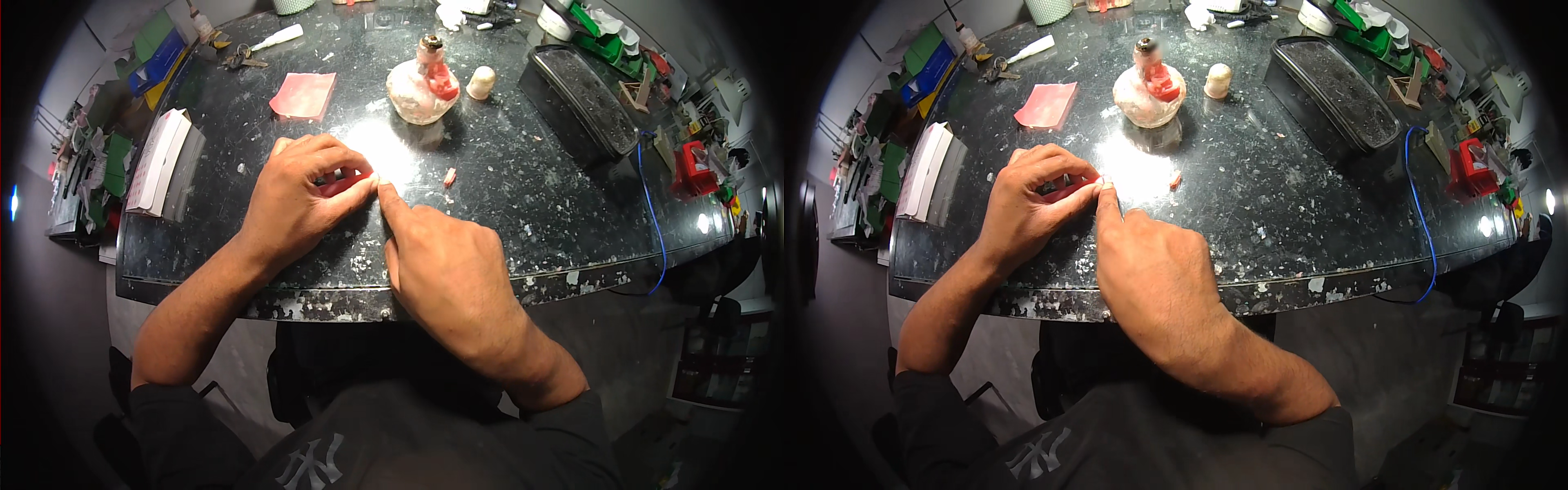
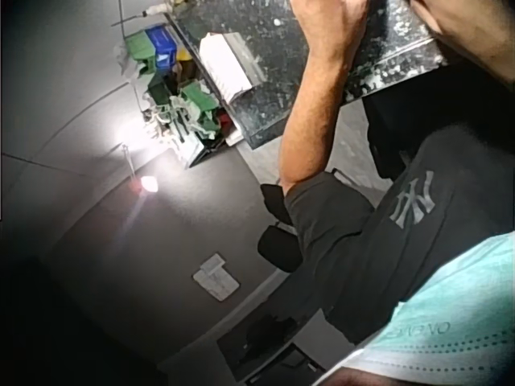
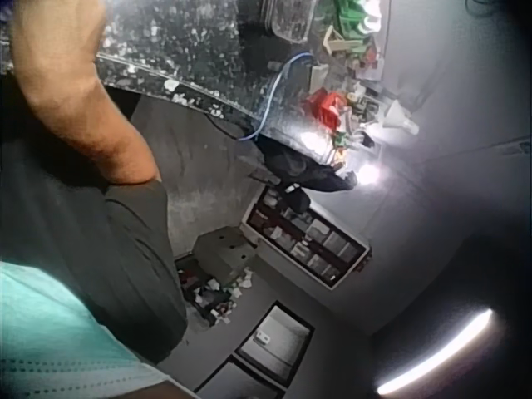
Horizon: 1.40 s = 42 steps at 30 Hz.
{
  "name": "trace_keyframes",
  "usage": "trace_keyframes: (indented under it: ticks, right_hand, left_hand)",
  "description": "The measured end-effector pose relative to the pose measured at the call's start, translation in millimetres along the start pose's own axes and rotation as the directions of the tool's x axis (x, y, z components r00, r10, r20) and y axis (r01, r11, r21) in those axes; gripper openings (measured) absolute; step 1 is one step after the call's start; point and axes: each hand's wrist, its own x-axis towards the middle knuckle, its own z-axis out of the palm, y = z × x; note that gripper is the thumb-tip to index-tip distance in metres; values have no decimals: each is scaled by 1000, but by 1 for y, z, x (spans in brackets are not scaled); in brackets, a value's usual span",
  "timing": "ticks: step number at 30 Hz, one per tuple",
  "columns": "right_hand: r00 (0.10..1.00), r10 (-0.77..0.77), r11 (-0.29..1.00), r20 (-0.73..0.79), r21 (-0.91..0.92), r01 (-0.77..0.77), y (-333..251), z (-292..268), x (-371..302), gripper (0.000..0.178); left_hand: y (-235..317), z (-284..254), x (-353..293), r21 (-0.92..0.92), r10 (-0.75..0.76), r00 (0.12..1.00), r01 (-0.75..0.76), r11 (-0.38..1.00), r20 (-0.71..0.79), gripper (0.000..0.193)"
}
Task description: The person heats dental wax sheets over a burner flame, rolls them into cylinders by hand, trims the ends with a blade, and bends a wax roll into a curved arch.
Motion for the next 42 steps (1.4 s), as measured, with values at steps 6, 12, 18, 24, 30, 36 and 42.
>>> trace_keyframes:
  ticks: [6, 12, 18, 24, 30, 36, 42]
  right_hand:
    - [997, -26, 987, 77, 157, 14, 27, -15, 9, 48]
    - [997, -76, 975, -8, 208, 76, 35, -8, -7, 48]
    - [974, -15, 998, -227, 52, 27, 82, -24, -33, 45]
    - [897, -122, 989, -425, -133, 71, 98, -23, -30, 34]
    - [832, -448, 886, -327, -39, 462, 41, -11, 28, 19]
    - [831, -552, 832, -62, 26, 554, 29, 5, 79, 18]
    - [782, -587, 803, -211, -26, 596, 19, 24, 74, 16]
  left_hand:
    - [-3, 1, -1, 60, -6, 1000, 6, 998, 10, 16]
    - [-9, -14, 1, -10, 123, 992, -122, 992, 24, 17]
    - [-4, -21, -1, -228, 151, 985, -166, 959, -79, 21]
    - [3, -22, -8, 6, 162, 976, -165, 986, 148, 40]
    - [-8, -41, -34, -103, -38, 996, 46, 994, 77, 60]
    - [-20, -73, -47, 68, -264, 954, 256, 964, 142, 34]
    - [-23, -75, -64, 335, 56, 996, -78, 939, 74, 24]
